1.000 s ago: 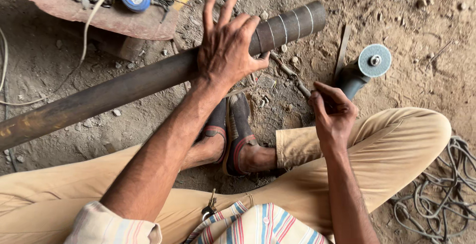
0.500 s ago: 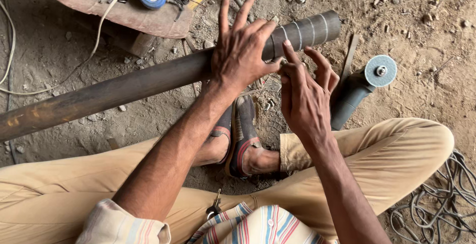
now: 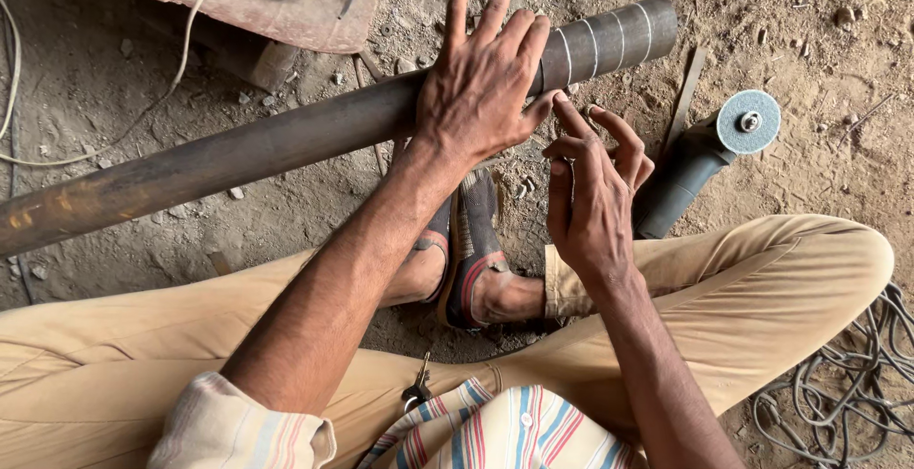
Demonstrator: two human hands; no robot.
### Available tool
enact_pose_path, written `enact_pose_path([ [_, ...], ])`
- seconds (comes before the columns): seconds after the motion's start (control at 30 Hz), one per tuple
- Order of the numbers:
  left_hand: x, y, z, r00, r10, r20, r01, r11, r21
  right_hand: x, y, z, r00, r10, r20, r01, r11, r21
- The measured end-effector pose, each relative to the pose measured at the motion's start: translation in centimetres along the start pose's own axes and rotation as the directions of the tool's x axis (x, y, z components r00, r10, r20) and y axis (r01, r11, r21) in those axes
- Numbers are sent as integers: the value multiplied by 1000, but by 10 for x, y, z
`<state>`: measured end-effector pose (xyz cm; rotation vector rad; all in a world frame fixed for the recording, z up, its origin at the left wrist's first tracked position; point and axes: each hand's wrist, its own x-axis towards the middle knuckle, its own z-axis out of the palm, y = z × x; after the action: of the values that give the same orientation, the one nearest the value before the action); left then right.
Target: The person sits on the ground and wraps a thin wire around a black pipe multiple times. They hold the pipe with their left hand and use their right hand to wind the wire around the pipe's circumference.
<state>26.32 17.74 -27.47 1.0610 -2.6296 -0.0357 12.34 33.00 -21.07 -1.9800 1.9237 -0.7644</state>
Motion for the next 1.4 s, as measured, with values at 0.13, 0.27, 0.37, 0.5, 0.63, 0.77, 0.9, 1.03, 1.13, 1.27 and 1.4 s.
enact_pose_path([
  [0.13,-4,5,3,1000,-7,-28,9,998,60,-3,-3,5,999,-28,-39,28,1000,-6],
  [0.27,-6,7,6,998,-41,-47,42,999,24,-9,0,6,999,-10,-39,10,1000,-5],
  [0.37,-7,6,7,998,-33,-55,34,999,15,-13,3,6,999,3,-45,-4,1000,-11],
  [0.5,-6,6,6,998,-39,-50,39,999,10,-17,10,4,998,7,-62,-7,1000,0],
  [0.63,-6,8,4,996,-62,-56,61,998,-20,-19,15,5,995,19,-97,-15,999,34],
  [0.77,-2,9,1,996,-83,-39,81,996,-48,-22,24,3,990,43,-136,-35,998,60],
  [0.9,1,10,-2,991,-132,-5,131,984,-124,-27,39,2,983,72,-169,-37,979,201],
  [1.03,3,9,-7,986,-167,12,165,952,-259,-42,45,1,919,391,-55,-290,762,579],
  [1.13,6,7,-19,986,-167,27,165,914,-371,-53,42,-9,841,541,-1,-383,597,705],
  [1.27,-8,-8,-54,967,-207,150,245,918,-312,-55,35,-25,805,592,43,-386,467,796],
  [1.4,-46,-21,-97,953,-258,158,294,913,-282,-58,30,-34,791,591,157,-296,146,944],
])
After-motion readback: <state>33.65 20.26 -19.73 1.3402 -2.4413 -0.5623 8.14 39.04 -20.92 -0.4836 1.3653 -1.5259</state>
